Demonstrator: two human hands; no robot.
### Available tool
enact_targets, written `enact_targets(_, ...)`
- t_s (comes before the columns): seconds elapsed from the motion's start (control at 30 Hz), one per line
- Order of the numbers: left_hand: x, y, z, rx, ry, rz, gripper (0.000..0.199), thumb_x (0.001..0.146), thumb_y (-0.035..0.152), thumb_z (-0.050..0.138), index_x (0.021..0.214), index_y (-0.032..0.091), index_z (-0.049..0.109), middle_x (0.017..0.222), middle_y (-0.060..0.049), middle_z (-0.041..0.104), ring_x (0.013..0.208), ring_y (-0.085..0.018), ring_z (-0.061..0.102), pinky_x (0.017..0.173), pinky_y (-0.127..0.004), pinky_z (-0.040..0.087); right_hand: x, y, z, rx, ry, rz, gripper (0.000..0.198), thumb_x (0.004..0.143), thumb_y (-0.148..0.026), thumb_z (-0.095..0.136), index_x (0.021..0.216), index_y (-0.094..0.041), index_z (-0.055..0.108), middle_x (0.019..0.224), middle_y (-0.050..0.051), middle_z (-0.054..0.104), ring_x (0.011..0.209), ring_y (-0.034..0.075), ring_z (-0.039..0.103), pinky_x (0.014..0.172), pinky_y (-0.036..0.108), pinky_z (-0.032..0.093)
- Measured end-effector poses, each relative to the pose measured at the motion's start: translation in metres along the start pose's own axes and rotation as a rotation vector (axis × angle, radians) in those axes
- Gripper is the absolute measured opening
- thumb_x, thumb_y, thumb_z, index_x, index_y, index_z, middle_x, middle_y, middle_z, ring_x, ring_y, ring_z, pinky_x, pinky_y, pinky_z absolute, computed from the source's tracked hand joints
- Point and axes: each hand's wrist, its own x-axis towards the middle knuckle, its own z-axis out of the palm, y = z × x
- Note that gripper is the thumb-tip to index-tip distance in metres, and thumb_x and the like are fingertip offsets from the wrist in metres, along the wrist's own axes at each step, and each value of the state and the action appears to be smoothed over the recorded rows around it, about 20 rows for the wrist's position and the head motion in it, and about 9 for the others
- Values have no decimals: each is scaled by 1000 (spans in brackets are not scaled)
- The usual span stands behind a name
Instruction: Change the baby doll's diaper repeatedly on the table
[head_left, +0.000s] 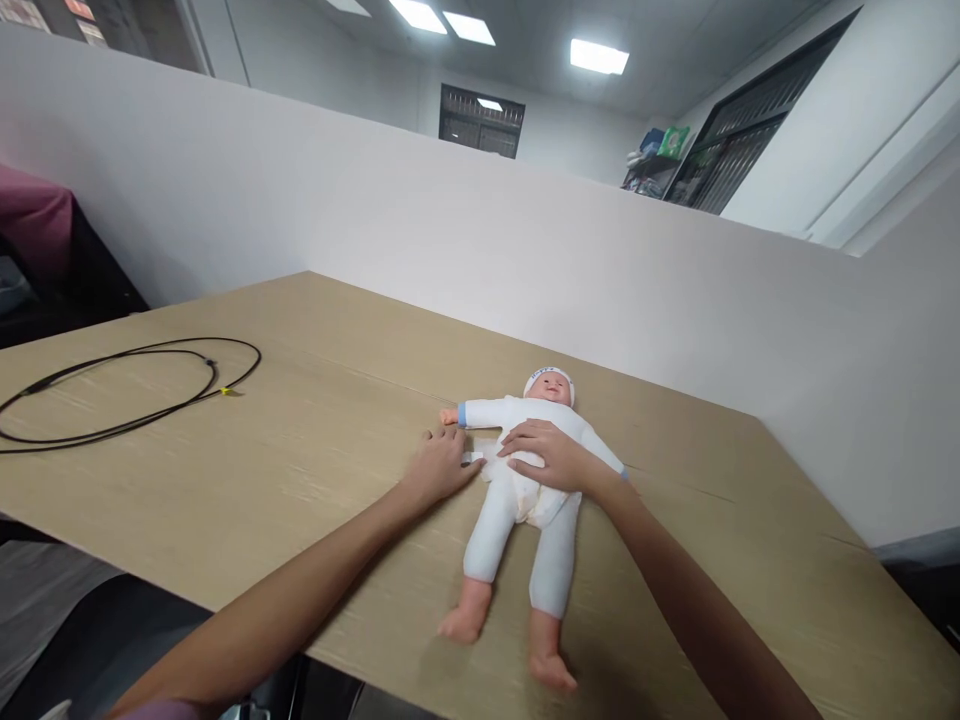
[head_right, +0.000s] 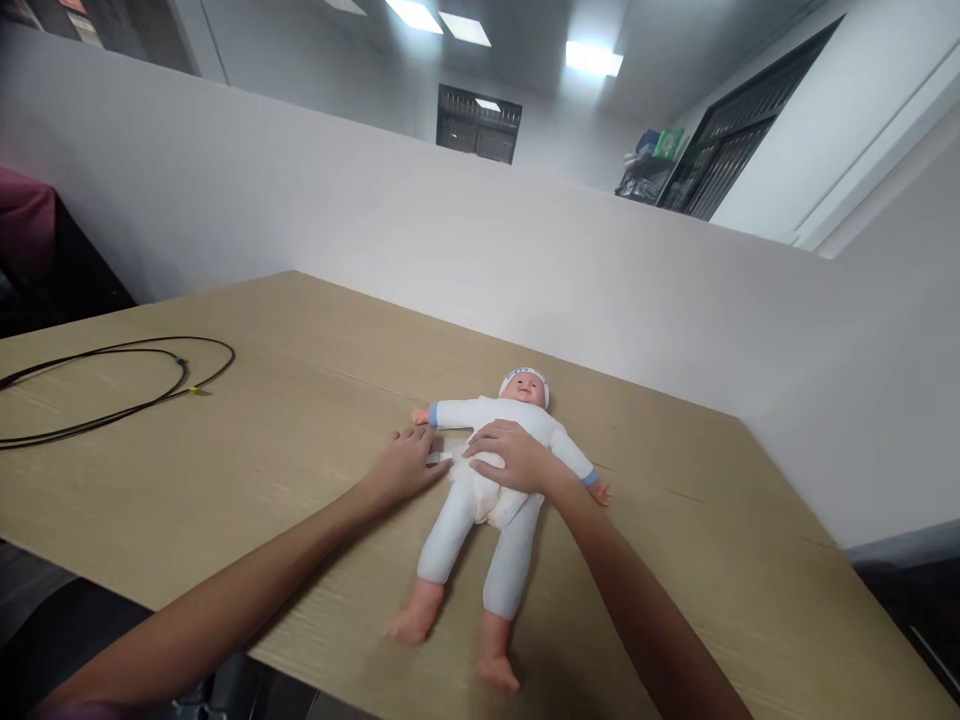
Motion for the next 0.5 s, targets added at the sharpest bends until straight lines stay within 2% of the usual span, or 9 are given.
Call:
enact_targets(0.1,3,-2,-1,-231,8,-15,28,89,48,68,84,21,64,105,-18,75,112,-42,66,103,-55,43,2,7,6,-40,7,15,21,107,-35,62,119,-29,79,123,7,79,119,27,70,112,49,49)
enact_targets(0.17,7,-4,-1,-374,-1,-22,30,88,45,67,71,22,58,83,-11,71,95,-36,67,94,-48,46,4,11,9,-73,1,21,21,107,-33,62,120,-28,78,124,6,78,121,27,69,113,49,48)
enact_targets(0.23,11,-5,0,-472,-13,-28,37,92,49,60,68,22,56,69,-4,63,78,-28,63,81,-40,46,4,12,10,-97,-6,20,21,106,-32,62,120,-28,78,125,6,78,122,27,68,114,48,47)
enact_targets(0.33,13,0,1,-648,21,-41,45,98,58,49,73,22,55,69,0,58,69,-21,55,69,-32,41,4,11,11,-115,-7,23,20,106,-31,61,117,-27,78,123,6,78,121,26,68,114,48,46)
enact_targets(0.5,12,14,5,-850,74,-40,48,99,63,51,76,21,52,71,2,51,70,-17,49,69,-29,38,4,10,13,-114,-8,35,19,106,-29,60,115,-27,76,119,5,78,120,26,67,115,49,44)
